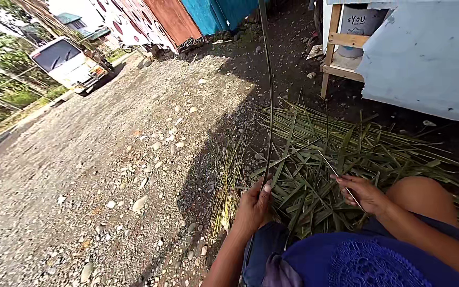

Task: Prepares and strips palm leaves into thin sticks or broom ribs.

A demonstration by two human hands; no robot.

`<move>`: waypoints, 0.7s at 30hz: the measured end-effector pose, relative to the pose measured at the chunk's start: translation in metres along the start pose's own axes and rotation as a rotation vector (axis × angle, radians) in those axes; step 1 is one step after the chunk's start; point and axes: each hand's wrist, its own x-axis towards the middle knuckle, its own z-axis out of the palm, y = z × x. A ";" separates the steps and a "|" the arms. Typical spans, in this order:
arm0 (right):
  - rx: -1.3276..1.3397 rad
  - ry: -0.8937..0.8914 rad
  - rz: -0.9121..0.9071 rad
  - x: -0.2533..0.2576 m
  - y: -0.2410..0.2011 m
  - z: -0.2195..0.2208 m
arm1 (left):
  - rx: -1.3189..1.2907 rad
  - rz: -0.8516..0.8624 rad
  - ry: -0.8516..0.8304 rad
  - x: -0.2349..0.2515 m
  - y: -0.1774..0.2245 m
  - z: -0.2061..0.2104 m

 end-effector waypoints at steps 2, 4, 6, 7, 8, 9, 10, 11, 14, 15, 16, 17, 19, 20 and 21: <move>0.035 -0.147 -0.043 -0.010 -0.005 0.004 | 0.154 -0.079 -0.035 0.016 -0.029 0.030; 0.071 -0.292 -0.068 -0.015 -0.007 0.008 | 0.241 -0.084 -0.078 0.023 -0.038 0.055; 0.125 -0.404 -0.061 -0.017 -0.007 0.012 | 0.272 -0.079 -0.169 0.023 -0.031 0.072; 0.159 -0.439 -0.056 -0.018 -0.007 0.014 | 0.275 -0.074 -0.203 0.021 -0.028 0.078; 0.198 -0.467 -0.050 -0.019 -0.005 0.015 | 0.277 -0.067 -0.232 0.020 -0.027 0.083; 0.233 -0.500 -0.042 -0.018 -0.004 0.015 | 0.269 -0.066 -0.261 0.018 -0.028 0.086; 0.267 -0.530 -0.041 -0.017 -0.002 0.015 | 0.253 -0.064 -0.284 0.017 -0.030 0.087; 0.294 -0.555 -0.043 -0.016 -0.001 0.015 | 0.236 -0.056 -0.296 0.016 -0.033 0.087; 0.337 -0.614 -0.048 -0.014 0.002 0.013 | 0.186 -0.029 -0.310 0.013 -0.038 0.084; 0.338 -0.621 -0.052 -0.014 0.002 0.013 | 0.176 -0.021 -0.305 0.012 -0.038 0.083; 0.334 -0.625 -0.056 -0.014 0.002 0.013 | 0.173 -0.012 -0.294 0.011 -0.037 0.083; 0.331 -0.626 -0.058 -0.014 0.001 0.013 | 0.176 -0.001 -0.279 0.011 -0.036 0.083; 0.329 -0.632 -0.065 -0.014 0.000 0.014 | 0.195 0.034 -0.235 0.009 -0.034 0.085; 0.327 -0.635 -0.069 -0.014 0.000 0.014 | 0.212 0.059 -0.218 0.008 -0.034 0.086; 0.328 -0.631 -0.073 -0.015 -0.001 0.014 | 0.235 0.079 -0.212 0.008 -0.033 0.087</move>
